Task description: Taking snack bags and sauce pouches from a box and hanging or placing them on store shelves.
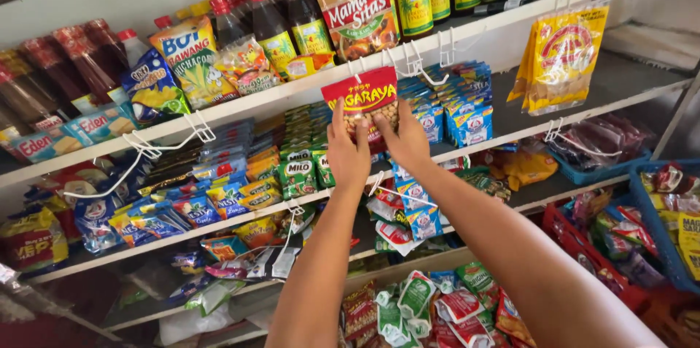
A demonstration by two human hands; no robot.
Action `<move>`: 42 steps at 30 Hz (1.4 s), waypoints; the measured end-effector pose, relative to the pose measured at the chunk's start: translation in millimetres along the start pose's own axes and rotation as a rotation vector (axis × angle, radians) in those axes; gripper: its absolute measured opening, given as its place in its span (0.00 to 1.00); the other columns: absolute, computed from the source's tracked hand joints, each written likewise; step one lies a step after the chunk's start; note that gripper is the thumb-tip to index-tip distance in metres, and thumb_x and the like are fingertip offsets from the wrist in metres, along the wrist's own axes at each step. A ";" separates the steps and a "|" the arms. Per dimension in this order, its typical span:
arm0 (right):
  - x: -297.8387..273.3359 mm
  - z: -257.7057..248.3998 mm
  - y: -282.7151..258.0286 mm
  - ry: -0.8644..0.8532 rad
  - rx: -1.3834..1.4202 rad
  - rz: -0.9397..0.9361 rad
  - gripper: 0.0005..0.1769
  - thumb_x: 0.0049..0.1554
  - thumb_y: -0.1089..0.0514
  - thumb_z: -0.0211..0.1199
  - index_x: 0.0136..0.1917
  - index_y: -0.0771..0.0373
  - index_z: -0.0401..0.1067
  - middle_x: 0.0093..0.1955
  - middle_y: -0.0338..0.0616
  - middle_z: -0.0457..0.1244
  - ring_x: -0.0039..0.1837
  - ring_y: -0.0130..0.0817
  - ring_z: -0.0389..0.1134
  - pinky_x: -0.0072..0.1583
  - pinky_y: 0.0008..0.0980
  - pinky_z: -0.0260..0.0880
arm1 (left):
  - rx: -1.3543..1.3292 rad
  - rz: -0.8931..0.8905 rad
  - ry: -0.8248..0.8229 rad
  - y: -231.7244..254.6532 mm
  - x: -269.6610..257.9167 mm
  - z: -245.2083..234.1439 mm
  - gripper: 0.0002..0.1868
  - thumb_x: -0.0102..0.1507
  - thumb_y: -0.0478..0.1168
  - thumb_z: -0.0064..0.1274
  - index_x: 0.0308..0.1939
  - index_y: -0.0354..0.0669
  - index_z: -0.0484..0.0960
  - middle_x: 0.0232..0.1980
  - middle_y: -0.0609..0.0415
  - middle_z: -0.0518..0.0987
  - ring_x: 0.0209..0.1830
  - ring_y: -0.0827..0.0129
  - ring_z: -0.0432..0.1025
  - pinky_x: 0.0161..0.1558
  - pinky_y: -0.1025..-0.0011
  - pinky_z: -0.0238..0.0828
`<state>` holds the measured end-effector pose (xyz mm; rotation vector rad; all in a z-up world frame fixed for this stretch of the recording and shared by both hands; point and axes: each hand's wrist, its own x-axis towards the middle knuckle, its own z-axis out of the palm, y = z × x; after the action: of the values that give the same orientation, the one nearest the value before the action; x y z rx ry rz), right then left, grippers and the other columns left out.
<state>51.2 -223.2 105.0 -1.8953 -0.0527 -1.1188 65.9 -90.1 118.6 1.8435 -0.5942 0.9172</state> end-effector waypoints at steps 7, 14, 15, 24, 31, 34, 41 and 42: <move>23.7 9.6 36.8 -0.089 -0.105 0.182 0.32 0.56 0.34 0.65 0.56 0.65 0.73 0.48 0.58 0.71 0.52 0.55 0.73 0.52 0.49 0.71 | 0.042 -0.153 -0.126 -34.9 13.7 22.4 0.40 0.65 0.55 0.55 0.78 0.66 0.54 0.62 0.37 0.75 0.55 0.43 0.75 0.51 0.52 0.73; 21.9 32.5 79.6 -0.014 -0.032 0.234 0.32 0.55 0.36 0.69 0.57 0.66 0.74 0.47 0.54 0.71 0.50 0.46 0.74 0.51 0.42 0.71 | 0.038 -0.198 -0.153 -50.3 12.1 34.0 0.43 0.64 0.46 0.58 0.80 0.66 0.53 0.57 0.38 0.77 0.53 0.44 0.76 0.52 0.54 0.73; 17.5 35.0 86.2 0.025 0.002 0.231 0.30 0.55 0.39 0.71 0.58 0.67 0.74 0.46 0.52 0.71 0.48 0.42 0.74 0.51 0.39 0.71 | 0.039 -0.188 -0.163 -54.6 9.4 34.7 0.45 0.63 0.43 0.59 0.80 0.65 0.52 0.56 0.39 0.77 0.52 0.45 0.76 0.53 0.55 0.73; -40.6 46.3 161.5 0.289 0.291 0.235 0.27 0.61 0.54 0.68 0.70 0.64 0.67 0.61 0.45 0.62 0.60 0.33 0.65 0.59 0.32 0.68 | 0.086 0.043 -0.032 -49.1 -47.7 2.9 0.38 0.57 0.30 0.58 0.72 0.55 0.69 0.57 0.41 0.76 0.58 0.45 0.71 0.57 0.55 0.69; -141.7 -14.0 30.4 0.143 0.152 0.182 0.21 0.65 0.59 0.63 0.70 0.60 0.67 0.65 0.44 0.61 0.64 0.32 0.63 0.62 0.32 0.65 | -0.082 0.039 -0.070 -14.8 -109.8 -46.1 0.16 0.63 0.29 0.57 0.53 0.48 0.85 0.53 0.48 0.79 0.55 0.53 0.74 0.56 0.61 0.72; -191.5 -17.1 12.3 0.047 0.085 0.092 0.16 0.66 0.61 0.61 0.67 0.62 0.69 0.65 0.46 0.61 0.67 0.35 0.63 0.64 0.31 0.63 | -0.082 0.067 -0.119 -13.6 -144.5 -62.2 0.13 0.63 0.28 0.55 0.49 0.47 0.87 0.50 0.51 0.80 0.52 0.55 0.75 0.55 0.62 0.72; -295.1 4.8 34.5 -0.227 0.021 0.218 0.12 0.64 0.62 0.62 0.61 0.64 0.73 0.59 0.48 0.64 0.57 0.40 0.64 0.60 0.35 0.65 | -0.090 -0.089 -0.260 -68.0 -251.9 -74.1 0.11 0.64 0.29 0.55 0.47 0.46 0.86 0.46 0.51 0.80 0.48 0.53 0.76 0.51 0.60 0.73; -303.1 8.2 37.7 -0.289 -0.044 0.323 0.12 0.62 0.62 0.63 0.60 0.64 0.75 0.55 0.48 0.66 0.49 0.42 0.63 0.53 0.35 0.64 | -0.080 -0.149 -0.289 -77.2 -265.4 -74.7 0.11 0.64 0.30 0.55 0.47 0.46 0.86 0.46 0.50 0.81 0.47 0.53 0.77 0.49 0.61 0.73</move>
<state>-104.9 -125.1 -138.6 -2.0058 0.1140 -0.6304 -62.0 12.3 -116.2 1.9336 -0.6494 0.5252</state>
